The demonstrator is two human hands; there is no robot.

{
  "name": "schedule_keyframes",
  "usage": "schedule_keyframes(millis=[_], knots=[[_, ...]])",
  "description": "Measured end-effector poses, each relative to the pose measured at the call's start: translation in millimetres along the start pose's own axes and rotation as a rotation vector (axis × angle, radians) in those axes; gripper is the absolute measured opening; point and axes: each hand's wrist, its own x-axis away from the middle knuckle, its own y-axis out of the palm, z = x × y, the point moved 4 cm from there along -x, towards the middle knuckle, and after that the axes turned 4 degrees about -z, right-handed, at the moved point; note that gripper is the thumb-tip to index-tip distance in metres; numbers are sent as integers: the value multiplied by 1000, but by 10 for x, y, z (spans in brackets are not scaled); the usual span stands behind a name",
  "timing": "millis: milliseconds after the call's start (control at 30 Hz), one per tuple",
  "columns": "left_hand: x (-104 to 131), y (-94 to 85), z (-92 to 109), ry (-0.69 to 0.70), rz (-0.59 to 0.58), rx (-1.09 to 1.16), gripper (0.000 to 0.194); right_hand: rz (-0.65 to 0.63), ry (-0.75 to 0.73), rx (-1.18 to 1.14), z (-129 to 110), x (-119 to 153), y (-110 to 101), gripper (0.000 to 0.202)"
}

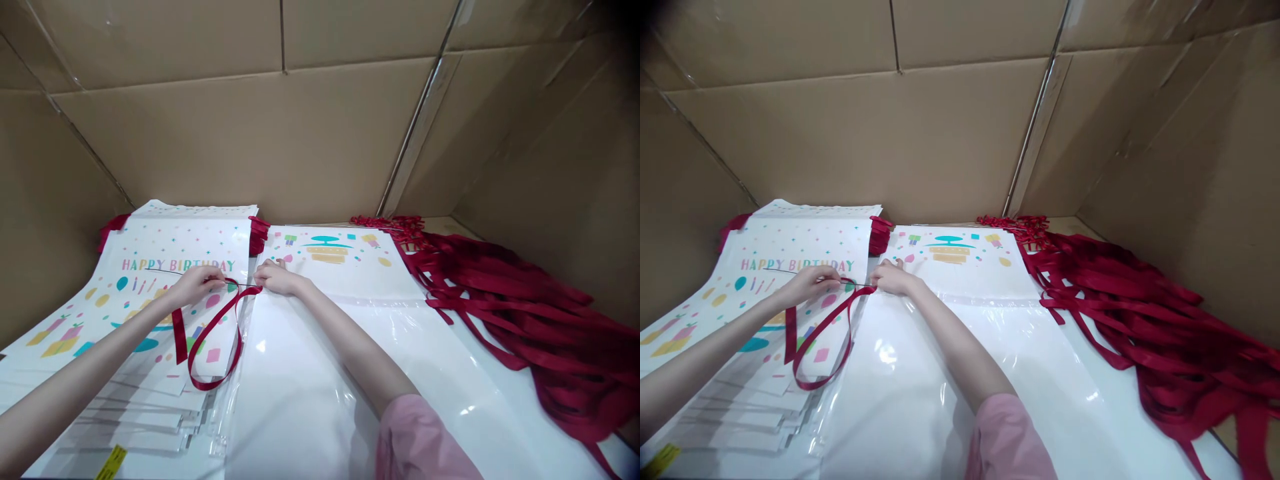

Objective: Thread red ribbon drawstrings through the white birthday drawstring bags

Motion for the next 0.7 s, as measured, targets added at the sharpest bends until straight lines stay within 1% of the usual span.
schedule_keyframes(millis=[133, 200, 233, 267, 333, 400, 433, 467, 500, 567, 633, 700], knots=[[-150, 189, 354, 113, 34, -4, 26, -8, -9, 11, -79, -14, -34, 19], [-152, 219, 450, 161, 67, -38, 26, -8, -11, 14, -107, -13, -63, 20], [-118, 202, 446, 175, 101, -61, 26, -7, -12, 14, -117, -7, -79, 20], [-61, 157, 401, 172, 165, -90, 26, -6, -13, 14, -125, 3, -95, 21], [118, -2, 197, 98, 376, -159, 32, -1, -15, 16, -135, 28, -122, 21], [357, -188, -97, -62, 628, -214, 40, 2, -16, 19, -137, 47, -135, 21], [467, -256, -244, -140, 700, -216, 44, 1, -17, 20, -135, 52, -135, 20], [559, -305, -377, -202, 737, -197, 47, 0, -17, 21, -130, 53, -131, 20], [632, -335, -491, -250, 749, -154, 48, 0, -16, 22, -123, 50, -124, 21], [722, -354, -644, -317, 739, -33, 50, -1, -14, 24, -105, 39, -107, 21], [761, -345, -700, -360, 741, 98, 50, 0, -11, 24, -90, 25, -92, 22], [769, -329, -670, -379, 769, 178, 49, -3, -8, 24, -85, 13, -82, 21]])
